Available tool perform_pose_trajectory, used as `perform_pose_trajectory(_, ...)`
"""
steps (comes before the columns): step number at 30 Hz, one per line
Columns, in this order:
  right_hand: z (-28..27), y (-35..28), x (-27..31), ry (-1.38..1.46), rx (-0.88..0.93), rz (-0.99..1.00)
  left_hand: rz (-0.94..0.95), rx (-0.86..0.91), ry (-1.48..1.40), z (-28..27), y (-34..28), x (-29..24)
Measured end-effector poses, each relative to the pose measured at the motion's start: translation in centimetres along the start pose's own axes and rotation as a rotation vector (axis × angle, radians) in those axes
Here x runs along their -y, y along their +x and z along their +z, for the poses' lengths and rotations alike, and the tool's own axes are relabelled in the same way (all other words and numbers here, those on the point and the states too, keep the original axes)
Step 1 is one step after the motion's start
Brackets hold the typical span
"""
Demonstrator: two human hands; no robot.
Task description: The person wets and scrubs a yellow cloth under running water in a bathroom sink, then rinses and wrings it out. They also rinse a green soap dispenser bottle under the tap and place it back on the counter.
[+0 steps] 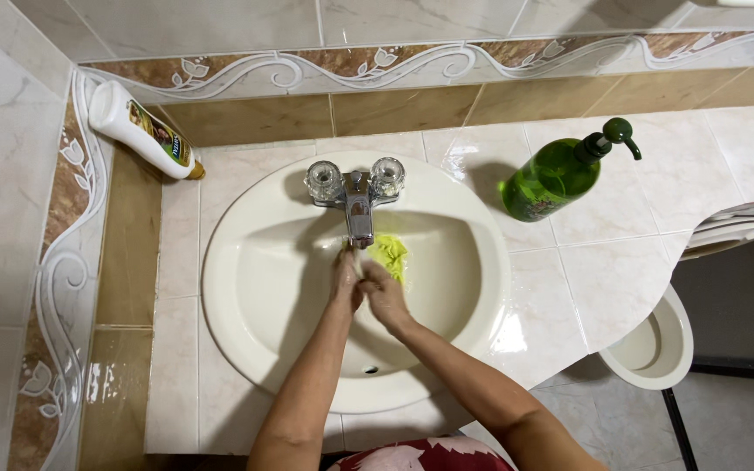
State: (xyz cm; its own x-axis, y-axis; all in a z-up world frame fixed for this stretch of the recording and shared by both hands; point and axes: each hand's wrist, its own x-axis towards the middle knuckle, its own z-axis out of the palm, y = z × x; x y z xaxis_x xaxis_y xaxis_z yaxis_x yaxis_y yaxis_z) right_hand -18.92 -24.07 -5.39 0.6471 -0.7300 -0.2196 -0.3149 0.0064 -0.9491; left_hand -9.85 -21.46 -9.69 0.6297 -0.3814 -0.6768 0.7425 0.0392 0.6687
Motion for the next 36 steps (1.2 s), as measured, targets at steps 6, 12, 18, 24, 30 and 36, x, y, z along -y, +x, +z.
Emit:
perform_pose_trajectory(6, -3.0, 0.6, 0.8, 0.234, -0.190, 0.166, 0.420, -0.058, 0.169, 1.6, -1.7, -0.8)
perform_pose_trajectory(12, -2.2, 2.6, 1.4, 0.331, -0.012, 0.472, -0.051, 0.226, -0.309, 2.2, -6.4, -3.4)
perform_pose_trajectory(18, -1.1, 4.7, 1.6, 0.151, -0.091, 0.231, -0.262, 0.329, -0.658, 0.0, -3.2, -2.6)
perform_pose_trajectory(24, 0.3, 4.2, 0.2, -0.047, -0.174, -0.003, -0.063, 0.065, -0.287, -0.3, -0.8, -1.9)
perform_pose_trajectory(30, 1.4, 5.5, -0.5, -0.259, -0.243, -0.230, -0.263, 0.255, -0.580, -0.1, -1.1, -2.3)
perform_pose_trajectory(36, 2.2, 4.0, 2.9, -0.776, -0.135, -0.512, -0.161, 0.215, -0.406, 1.3, -4.0, -4.7)
